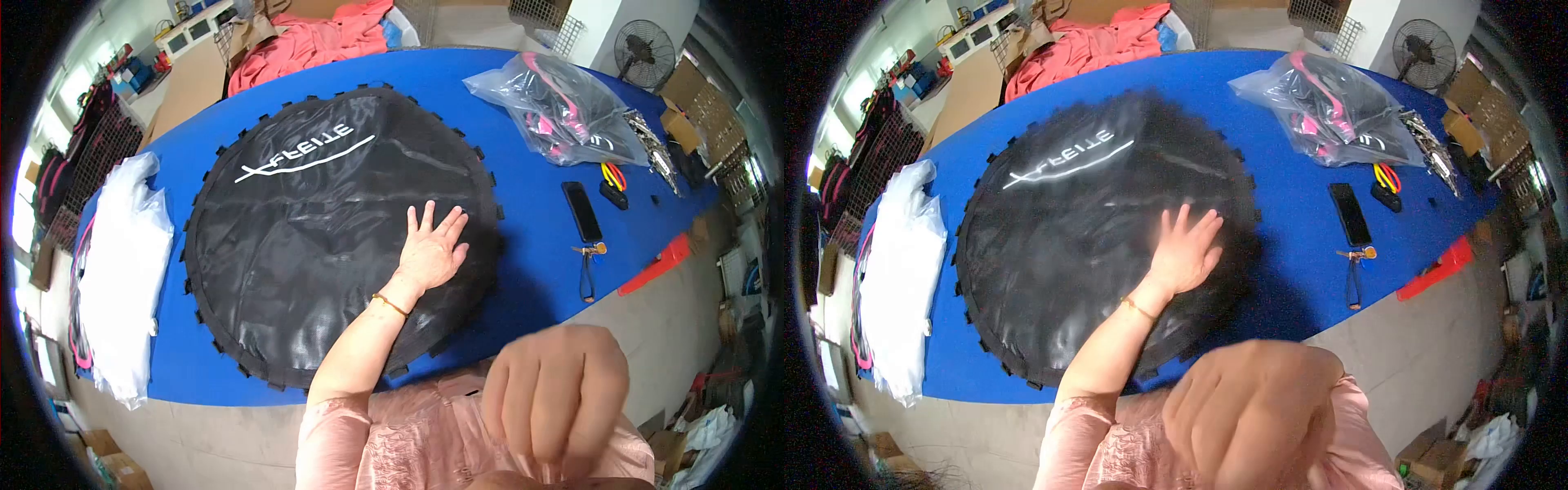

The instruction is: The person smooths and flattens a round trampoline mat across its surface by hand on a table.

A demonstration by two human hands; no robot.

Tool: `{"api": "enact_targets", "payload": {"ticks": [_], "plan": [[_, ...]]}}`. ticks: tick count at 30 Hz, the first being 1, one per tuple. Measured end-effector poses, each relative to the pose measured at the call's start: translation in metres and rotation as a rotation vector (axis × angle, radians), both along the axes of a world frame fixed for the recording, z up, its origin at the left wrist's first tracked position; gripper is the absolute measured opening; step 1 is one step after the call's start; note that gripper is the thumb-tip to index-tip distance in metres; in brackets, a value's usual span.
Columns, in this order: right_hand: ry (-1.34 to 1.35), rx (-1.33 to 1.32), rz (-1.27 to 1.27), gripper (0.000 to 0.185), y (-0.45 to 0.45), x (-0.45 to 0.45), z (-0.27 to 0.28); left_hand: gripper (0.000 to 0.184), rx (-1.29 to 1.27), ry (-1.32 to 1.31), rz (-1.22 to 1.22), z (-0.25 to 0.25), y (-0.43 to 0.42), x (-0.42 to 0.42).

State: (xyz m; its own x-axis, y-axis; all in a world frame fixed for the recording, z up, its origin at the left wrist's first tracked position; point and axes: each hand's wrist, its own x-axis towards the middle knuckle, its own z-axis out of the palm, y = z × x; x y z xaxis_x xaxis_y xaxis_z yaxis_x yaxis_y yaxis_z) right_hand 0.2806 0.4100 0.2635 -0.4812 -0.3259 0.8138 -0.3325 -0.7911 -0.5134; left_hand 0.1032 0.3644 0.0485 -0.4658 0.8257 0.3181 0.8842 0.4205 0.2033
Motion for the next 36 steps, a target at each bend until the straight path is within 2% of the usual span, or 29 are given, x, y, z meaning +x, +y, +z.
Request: {"api": "enact_targets", "payload": {"ticks": [2, 4, 5, 6, 7, 9, 11, 13, 15, 18, 25, 33, 36], "plan": [[0.227, 0.229, 0.012, 0.007, 0.02, -0.016, -0.007, 0.06, 0.009, 0.002, -0.004, -0.002, 0.0, 0.0], [-0.309, 0.02, -0.63, 0.012, 0.013, 0.014, -0.034, 0.06, -0.003, -0.024, 0.004, 0.001, -0.001, 0.001], [-0.34, 0.305, -0.963, 0.015, 0.027, 0.009, -0.032, 0.06, 0.005, -0.023, -0.004, 0.001, -0.001, 0.001], [-0.453, 0.402, -1.118, 0.012, 0.032, 0.001, -0.035, 0.059, 0.002, -0.011, -0.002, -0.001, -0.001, 0.0], [-0.464, 0.492, -1.252, 0.009, 0.045, -0.014, -0.055, 0.059, -0.001, 0.001, 0.003, -0.001, -0.001, 0.0], [-0.35, 0.869, -1.587, 0.015, 0.078, -0.038, -0.093, 0.058, 0.001, -0.024, 0.023, 0.005, -0.001, 0.003], [-0.325, 0.967, -1.737, 0.02, 0.1, -0.052, -0.135, 0.057, -0.008, -0.037, 0.018, 0.002, -0.001, 0.001], [-0.17, 1.1, -1.915, 0.028, 0.115, -0.058, -0.176, 0.055, 0.032, -0.01, 0.024, -0.003, 0.001, 0.0], [-0.135, 1.379, -1.88, 0.043, 0.12, -0.053, -0.21, 0.053, 0.056, -0.02, 0.005, -0.004, -0.001, -0.001], [-0.121, 1.553, -1.94, 0.048, 0.105, -0.053, -0.24, 0.049, 0.123, -0.006, -0.001, -0.005, -0.001, 0.0], [-0.122, 1.529, -1.923, 0.047, 0.11, -0.056, -0.235, 0.044, 0.227, 0.075, -0.019, -0.004, 0.001, -0.004], [-0.091, 1.501, -1.936, 0.049, 0.107, -0.051, -0.236, 0.045, 0.195, 0.087, -0.015, -0.009, 0.0, 0.0], [-0.072, 1.474, -1.961, 0.049, 0.107, -0.052, -0.237, 0.044, 0.213, 0.089, 0.085, -0.011, 0.002, -0.001]]}}
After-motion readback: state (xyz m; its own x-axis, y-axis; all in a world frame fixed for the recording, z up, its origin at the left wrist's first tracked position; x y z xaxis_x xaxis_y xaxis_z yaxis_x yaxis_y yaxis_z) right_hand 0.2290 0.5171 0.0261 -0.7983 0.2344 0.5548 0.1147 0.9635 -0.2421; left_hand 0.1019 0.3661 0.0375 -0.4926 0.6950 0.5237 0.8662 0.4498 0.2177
